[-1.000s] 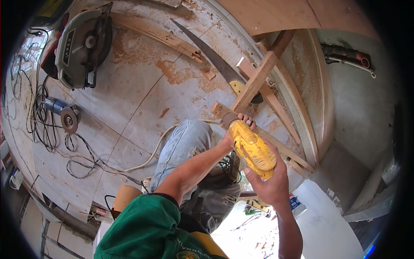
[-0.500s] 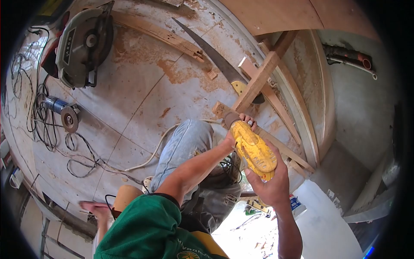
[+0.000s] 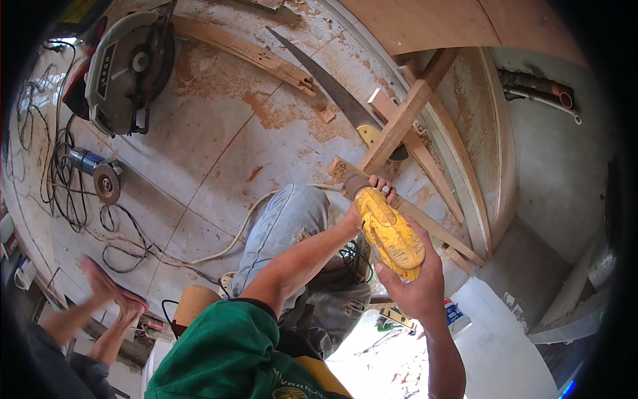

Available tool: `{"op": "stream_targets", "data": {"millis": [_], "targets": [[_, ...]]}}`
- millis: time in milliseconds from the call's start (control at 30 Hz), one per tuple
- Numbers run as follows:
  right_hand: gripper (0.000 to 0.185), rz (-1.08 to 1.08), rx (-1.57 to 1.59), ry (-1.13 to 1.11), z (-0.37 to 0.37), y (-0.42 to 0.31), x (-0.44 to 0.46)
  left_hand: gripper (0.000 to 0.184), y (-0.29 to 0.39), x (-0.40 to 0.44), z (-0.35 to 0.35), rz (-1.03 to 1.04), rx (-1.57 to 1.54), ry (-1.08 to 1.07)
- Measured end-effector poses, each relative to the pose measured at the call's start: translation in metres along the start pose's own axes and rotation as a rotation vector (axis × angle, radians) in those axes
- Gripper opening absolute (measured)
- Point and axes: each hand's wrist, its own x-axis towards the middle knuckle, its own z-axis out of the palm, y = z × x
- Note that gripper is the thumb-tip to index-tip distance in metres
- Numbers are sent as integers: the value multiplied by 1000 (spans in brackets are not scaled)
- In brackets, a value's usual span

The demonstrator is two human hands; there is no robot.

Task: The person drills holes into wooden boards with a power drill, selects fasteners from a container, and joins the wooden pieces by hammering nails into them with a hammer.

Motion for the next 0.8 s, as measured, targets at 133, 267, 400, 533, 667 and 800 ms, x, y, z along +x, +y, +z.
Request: {"op": "stream_targets", "data": {"millis": [133,267,400,533,667,800], "targets": [[77,-10,1,9,1,4,1,13,-5,-4,-1,-48,-21,49],[76,-18,24,13,2,5,1,13,-1,-2,-2,-12,40,3],[76,-11,-11,23,0,6,1,16,0,-4,0,-94,1,50],[76,-11,-14,16,1,4,2,16,0,0,-1,-48,35,39],[77,19,-19,9,1,0,2,18,3,6,-1,58,96,1],[77,-20,-19,15,1,9,3,20,6,8,3,59,77,51]]}}
